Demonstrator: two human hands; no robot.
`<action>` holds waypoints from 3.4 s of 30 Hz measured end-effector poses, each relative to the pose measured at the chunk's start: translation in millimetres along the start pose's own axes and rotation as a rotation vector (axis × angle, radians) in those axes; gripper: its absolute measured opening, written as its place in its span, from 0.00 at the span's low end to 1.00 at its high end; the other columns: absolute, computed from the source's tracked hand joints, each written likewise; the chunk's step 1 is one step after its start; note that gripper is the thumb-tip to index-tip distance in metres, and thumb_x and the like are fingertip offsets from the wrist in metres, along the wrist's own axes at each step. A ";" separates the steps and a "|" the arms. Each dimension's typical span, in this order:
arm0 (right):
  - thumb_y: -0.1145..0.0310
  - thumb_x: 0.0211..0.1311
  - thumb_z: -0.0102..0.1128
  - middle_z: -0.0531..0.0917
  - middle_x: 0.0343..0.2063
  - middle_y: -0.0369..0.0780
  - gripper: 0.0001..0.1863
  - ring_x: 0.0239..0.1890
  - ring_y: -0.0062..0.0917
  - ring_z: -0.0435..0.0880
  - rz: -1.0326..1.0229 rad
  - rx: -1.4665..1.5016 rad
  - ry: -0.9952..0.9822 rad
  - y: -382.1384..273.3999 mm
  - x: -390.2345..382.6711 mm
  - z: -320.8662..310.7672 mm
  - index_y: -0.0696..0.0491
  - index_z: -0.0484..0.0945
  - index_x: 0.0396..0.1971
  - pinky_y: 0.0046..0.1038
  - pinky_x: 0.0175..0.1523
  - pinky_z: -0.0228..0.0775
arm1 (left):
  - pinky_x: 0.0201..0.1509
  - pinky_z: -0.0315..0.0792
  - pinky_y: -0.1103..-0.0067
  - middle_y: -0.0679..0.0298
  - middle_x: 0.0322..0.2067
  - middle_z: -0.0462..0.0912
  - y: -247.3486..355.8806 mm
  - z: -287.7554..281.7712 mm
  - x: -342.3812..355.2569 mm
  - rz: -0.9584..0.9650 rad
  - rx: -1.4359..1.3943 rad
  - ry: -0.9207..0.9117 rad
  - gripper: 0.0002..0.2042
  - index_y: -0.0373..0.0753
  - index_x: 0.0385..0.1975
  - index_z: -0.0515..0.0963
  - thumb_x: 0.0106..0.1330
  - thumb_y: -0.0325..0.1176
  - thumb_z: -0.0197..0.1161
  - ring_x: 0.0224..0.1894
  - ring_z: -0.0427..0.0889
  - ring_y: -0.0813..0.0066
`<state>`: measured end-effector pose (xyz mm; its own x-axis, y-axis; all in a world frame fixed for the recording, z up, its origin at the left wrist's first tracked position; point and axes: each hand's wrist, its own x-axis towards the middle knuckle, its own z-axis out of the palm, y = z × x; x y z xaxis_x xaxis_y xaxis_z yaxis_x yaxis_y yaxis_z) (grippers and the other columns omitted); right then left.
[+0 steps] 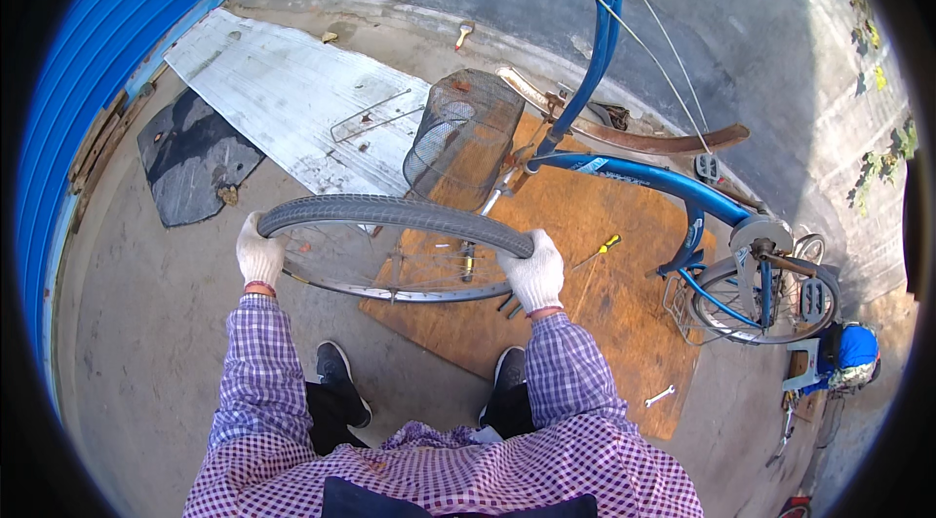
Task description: The person removes a bicycle wheel, inspects the tire and rim, then reinstalls the wheel onto the bicycle frame. They tighten the axle nuts and adjust the brake cable by hand.
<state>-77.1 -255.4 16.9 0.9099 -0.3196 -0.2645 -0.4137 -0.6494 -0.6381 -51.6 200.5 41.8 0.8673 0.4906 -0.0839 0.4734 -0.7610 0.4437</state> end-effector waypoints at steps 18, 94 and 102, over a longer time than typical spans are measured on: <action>0.57 0.55 0.77 0.90 0.33 0.47 0.19 0.38 0.40 0.92 -0.031 0.000 0.038 2.5 -0.5 14.9 0.56 0.85 0.39 0.36 0.45 0.82 | 0.49 0.79 0.68 0.55 0.38 0.90 -7.5 7.4 9.5 0.026 0.031 0.029 0.17 0.40 0.46 0.84 0.58 0.37 0.75 0.44 0.90 0.57; 0.59 0.53 0.78 0.88 0.35 0.47 0.18 0.41 0.41 0.90 0.035 0.022 -0.051 -1.8 2.2 -11.8 0.56 0.85 0.37 0.39 0.49 0.81 | 0.51 0.80 0.68 0.54 0.41 0.91 2.8 2.3 -2.2 -0.024 0.028 -0.003 0.18 0.40 0.49 0.84 0.58 0.34 0.74 0.47 0.90 0.57; 0.59 0.52 0.81 0.91 0.34 0.45 0.20 0.38 0.35 0.92 -0.036 0.041 0.020 34.4 -33.9 89.3 0.57 0.86 0.39 0.33 0.45 0.82 | 0.50 0.80 0.68 0.56 0.39 0.91 -95.8 37.7 -7.5 0.002 0.036 -0.027 0.20 0.40 0.47 0.85 0.57 0.42 0.77 0.45 0.91 0.58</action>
<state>-119.3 -205.3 -60.7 0.9231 -0.3108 -0.2262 -0.3785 -0.6318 -0.6764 -97.6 253.7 -33.7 0.8719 0.4780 -0.1069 0.4764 -0.7770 0.4114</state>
